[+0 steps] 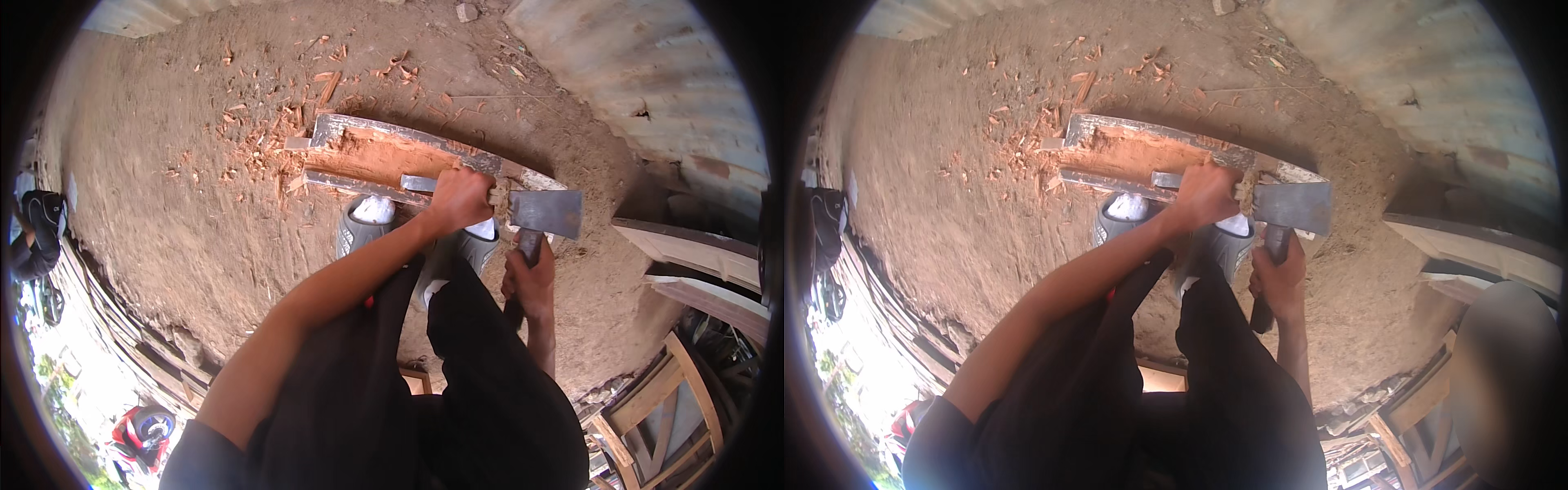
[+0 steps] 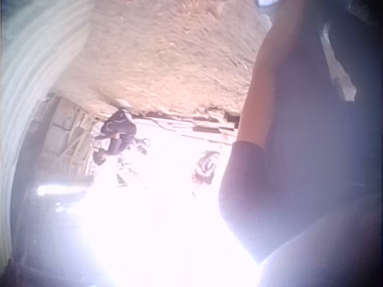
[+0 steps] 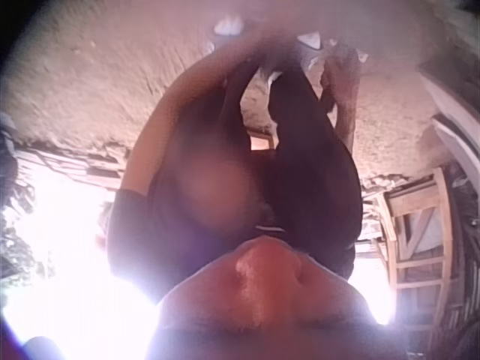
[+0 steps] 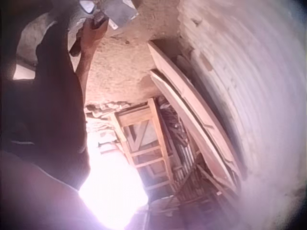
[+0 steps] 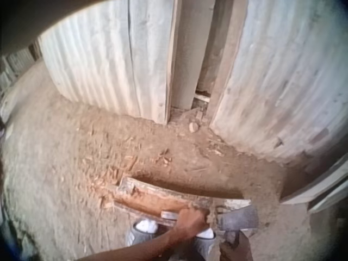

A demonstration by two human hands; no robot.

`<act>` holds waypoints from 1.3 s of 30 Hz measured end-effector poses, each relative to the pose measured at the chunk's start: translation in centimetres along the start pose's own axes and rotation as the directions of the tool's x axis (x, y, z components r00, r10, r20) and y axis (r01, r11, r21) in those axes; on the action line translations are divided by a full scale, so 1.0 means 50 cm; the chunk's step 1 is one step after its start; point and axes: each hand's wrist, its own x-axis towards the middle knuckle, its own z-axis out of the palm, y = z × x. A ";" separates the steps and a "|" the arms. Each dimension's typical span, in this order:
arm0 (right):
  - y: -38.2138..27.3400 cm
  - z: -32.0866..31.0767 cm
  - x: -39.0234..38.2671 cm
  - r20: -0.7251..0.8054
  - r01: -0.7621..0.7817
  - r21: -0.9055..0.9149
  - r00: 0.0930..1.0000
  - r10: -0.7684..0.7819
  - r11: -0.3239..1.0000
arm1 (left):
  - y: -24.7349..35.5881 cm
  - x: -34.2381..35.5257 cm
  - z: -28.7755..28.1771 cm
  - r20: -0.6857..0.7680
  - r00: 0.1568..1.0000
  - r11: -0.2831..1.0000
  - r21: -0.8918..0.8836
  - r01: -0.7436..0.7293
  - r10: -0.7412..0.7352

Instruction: The person uses a hand axe to repeatedly strike and shape a piece of wood resting on a wooden support. Wood chips accumulate around the work area as the person continues to chip away at the wood surface.

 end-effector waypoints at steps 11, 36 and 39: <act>-0.016 -0.005 0.006 0.028 -0.039 -0.067 0.999 0.041 0.997 | -0.003 -0.013 -0.011 0.056 0.998 1.000 0.028 -0.010 0.008; 0.003 -0.008 -0.005 0.036 0.004 0.161 0.999 -0.010 0.987 | -0.039 -0.032 -0.003 0.107 0.988 0.982 0.134 -0.129 0.116; 0.002 -0.021 -0.015 0.011 -0.006 0.144 1.000 0.005 0.990 | -0.023 -0.028 -0.006 0.116 0.975 0.978 0.072 -0.198 0.189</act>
